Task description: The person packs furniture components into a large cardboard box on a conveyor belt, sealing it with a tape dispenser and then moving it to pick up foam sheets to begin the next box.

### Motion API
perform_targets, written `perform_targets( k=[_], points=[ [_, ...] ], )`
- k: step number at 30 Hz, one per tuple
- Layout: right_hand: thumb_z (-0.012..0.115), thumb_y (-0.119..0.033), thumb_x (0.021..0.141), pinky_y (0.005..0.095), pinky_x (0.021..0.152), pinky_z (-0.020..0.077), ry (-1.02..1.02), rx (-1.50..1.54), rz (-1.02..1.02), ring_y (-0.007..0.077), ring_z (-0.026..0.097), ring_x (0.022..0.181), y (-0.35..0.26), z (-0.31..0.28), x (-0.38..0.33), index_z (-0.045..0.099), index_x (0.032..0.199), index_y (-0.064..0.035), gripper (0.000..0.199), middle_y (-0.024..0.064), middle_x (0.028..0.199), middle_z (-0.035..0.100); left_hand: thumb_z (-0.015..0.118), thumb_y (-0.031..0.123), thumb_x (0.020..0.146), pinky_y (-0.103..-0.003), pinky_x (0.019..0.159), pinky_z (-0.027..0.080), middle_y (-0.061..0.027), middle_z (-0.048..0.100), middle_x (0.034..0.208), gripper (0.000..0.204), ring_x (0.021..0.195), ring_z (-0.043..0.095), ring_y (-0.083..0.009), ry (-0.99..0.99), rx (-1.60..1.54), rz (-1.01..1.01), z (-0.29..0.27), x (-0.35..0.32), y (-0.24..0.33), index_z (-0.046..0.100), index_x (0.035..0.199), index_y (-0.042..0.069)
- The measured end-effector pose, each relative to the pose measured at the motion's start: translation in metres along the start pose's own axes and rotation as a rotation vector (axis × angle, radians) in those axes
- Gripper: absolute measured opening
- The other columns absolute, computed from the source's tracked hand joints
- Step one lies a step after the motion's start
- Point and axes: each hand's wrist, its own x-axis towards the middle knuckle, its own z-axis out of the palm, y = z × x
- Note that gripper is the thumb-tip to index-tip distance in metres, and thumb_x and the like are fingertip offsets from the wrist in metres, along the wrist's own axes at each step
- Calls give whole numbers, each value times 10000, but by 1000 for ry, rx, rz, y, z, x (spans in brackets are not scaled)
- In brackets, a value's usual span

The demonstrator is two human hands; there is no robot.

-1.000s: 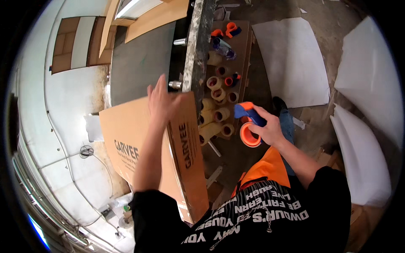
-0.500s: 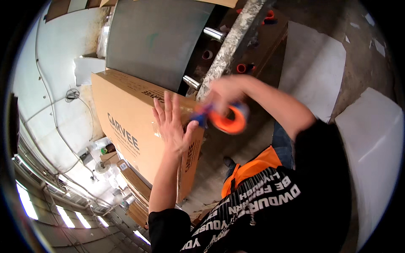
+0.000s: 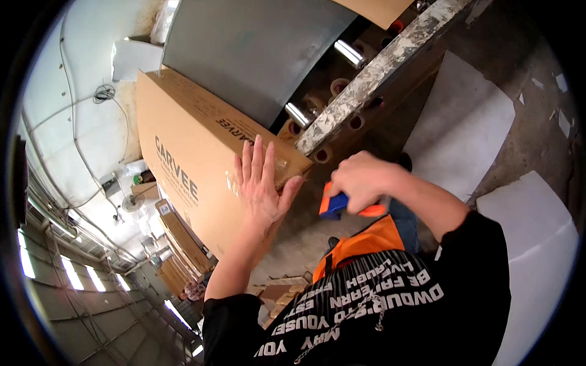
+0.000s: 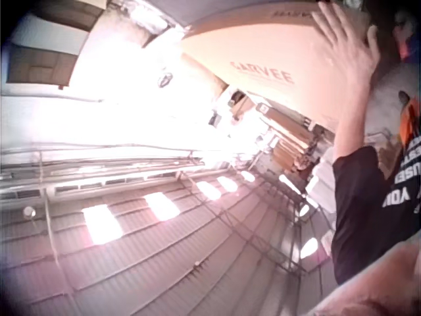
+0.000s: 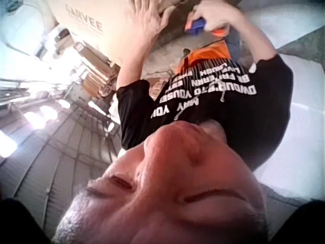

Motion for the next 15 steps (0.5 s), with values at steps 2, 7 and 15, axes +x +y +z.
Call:
perform_targets(
  k=[2,7,15],
  points=[
    [654,-288,583,444,670,544,-95,49,14,322,692,776,-12,39,34,740,860,-153,320,120,770,701,710,450,797,-573,1147,183,-192,357,1516,786,1405,307,-412,41,-45,11,6,4,1,448,1418,46],
    [688,-281,586,459,764,517,-352,153,-209,320,662,913,-65,163,76,730,981,-178,410,111,1034,674,805,336,660,-574,1151,181,-175,367,1514,846,1399,324,-401,-8,-53,16,-1,8,-1,479,1405,104],
    [712,-59,664,283,813,514,675,849,25,146,652,875,51,-7,32,654,1184,7,527,58,1000,708,678,284,735,-553,1171,130,-218,329,1524,835,1427,264,-420,40,-234,13,4,-8,-23,362,1458,13]
  ],
)
